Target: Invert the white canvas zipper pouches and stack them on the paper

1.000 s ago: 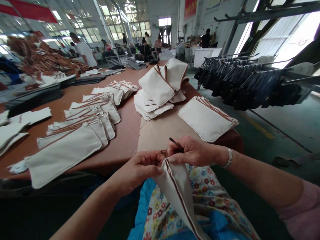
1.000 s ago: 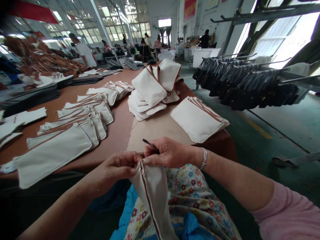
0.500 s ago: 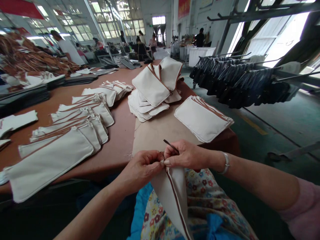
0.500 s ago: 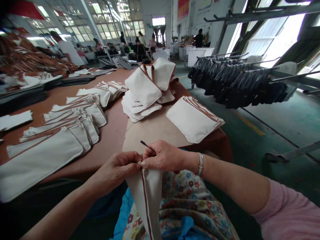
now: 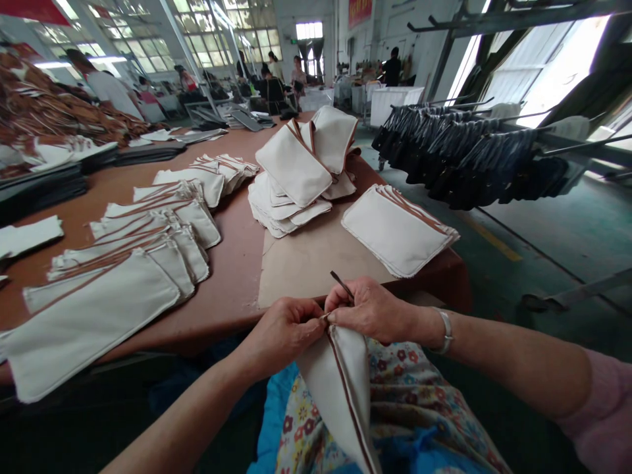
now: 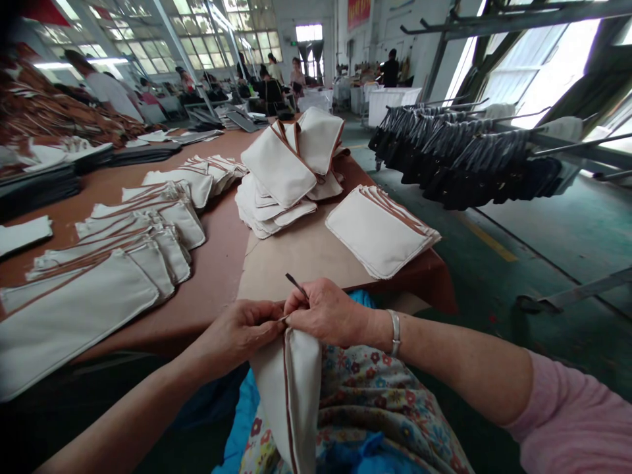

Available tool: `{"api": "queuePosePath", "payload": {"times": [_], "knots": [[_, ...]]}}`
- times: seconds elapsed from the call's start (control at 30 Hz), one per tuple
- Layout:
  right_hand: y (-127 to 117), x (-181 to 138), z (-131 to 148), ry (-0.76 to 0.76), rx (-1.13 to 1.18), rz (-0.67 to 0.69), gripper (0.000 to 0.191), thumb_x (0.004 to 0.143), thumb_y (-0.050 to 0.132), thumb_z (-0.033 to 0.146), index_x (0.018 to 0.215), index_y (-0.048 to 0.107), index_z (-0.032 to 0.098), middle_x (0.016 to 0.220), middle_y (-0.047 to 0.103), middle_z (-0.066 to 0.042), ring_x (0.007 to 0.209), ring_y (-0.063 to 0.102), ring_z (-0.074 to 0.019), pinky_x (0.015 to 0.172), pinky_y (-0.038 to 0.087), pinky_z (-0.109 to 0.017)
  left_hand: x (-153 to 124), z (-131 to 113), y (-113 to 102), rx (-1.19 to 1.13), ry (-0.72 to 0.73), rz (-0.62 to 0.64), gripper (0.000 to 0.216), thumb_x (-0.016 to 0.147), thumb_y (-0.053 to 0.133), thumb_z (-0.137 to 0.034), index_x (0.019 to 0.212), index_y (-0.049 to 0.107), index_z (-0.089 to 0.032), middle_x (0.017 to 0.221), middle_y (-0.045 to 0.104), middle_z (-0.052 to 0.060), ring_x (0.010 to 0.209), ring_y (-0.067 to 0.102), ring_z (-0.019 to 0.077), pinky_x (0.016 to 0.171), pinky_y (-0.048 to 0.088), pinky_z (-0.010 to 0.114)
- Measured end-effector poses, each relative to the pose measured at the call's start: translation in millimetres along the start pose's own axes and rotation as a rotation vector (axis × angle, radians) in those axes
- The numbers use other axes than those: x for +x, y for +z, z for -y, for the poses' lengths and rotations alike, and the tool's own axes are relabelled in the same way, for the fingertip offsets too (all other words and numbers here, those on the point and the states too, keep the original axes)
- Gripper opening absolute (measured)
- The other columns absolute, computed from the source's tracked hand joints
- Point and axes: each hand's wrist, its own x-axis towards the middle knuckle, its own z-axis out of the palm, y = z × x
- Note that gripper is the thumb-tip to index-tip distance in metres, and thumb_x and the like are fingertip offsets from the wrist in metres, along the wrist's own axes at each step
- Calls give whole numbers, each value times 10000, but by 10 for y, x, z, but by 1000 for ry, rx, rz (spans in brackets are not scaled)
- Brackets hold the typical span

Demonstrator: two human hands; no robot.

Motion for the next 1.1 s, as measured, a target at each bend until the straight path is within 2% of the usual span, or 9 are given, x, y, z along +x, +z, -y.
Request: {"api": "queuePosePath", "payload": {"times": [0.07,0.17,0.27,0.43,0.53,0.67,0.77,0.87,1.1], "knots": [[16,-25,-47,-133,-20,7,88,813,604,163,828,685,131,725,662,-7,652,556,-103,594,423,-207,-6,11,11,-67,-1,5,222,820,603,-321,710,631,-130,620,429,-32,576,334,96,517,253,221],[7,-78,-110,-452,-98,-15,110,866,563,140,877,672,142,826,683,-47,760,603,-133,718,472,-244,-36,46,44,-394,-42,48,170,773,637,-276,680,613,-134,621,482,-17,564,386,99,515,299,215],[-44,-122,-194,-744,-343,-42,169,898,514,138,968,668,136,856,666,-86,771,594,-158,704,474,-266,-64,70,99,-653,-82,64,244,813,635,-357,703,637,-138,657,561,15,550,433,102,489,325,211],[-122,-167,-317,-912,-665,-11,213,932,475,190,1020,665,154,833,663,-84,766,562,-179,670,449,-282,-55,102,163,-682,-123,143,342,768,740,-451,744,602,-139,617,543,-7,494,428,79,458,297,190],[-138,-204,-291,-882,-520,24,208,940,469,207,1039,642,149,862,660,-87,785,565,-168,701,453,-277,-69,118,146,-538,-65,119,381,789,728,-475,750,563,-134,620,483,-32,512,373,61,474,250,181],[-223,-207,-110,-427,-102,11,280,993,437,322,1080,606,116,859,624,-47,754,550,-118,689,439,-232,-135,31,82,-281,100,135,348,882,623,-456,768,557,-134,707,459,-20,602,363,83,525,263,205],[-323,-145,39,-209,-37,223,383,987,439,412,901,640,97,714,513,13,637,443,-85,578,363,-206,-171,-89,43,-156,193,122,310,918,579,-398,749,566,-139,775,490,2,700,417,116,602,330,222],[-354,-86,107,-182,-63,375,311,943,520,365,833,641,99,666,470,35,596,387,-71,536,316,-195,-190,-175,35,-98,198,110,286,925,562,-390,786,583,-142,784,505,10,724,431,131,622,348,230],[-145,-120,-18,-306,67,267,236,870,577,304,759,597,96,673,497,19,604,400,-73,539,326,-190,-205,-112,147,-215,207,47,337,885,618,-427,714,539,-147,696,467,-10,631,392,108,551,298,223]]}}
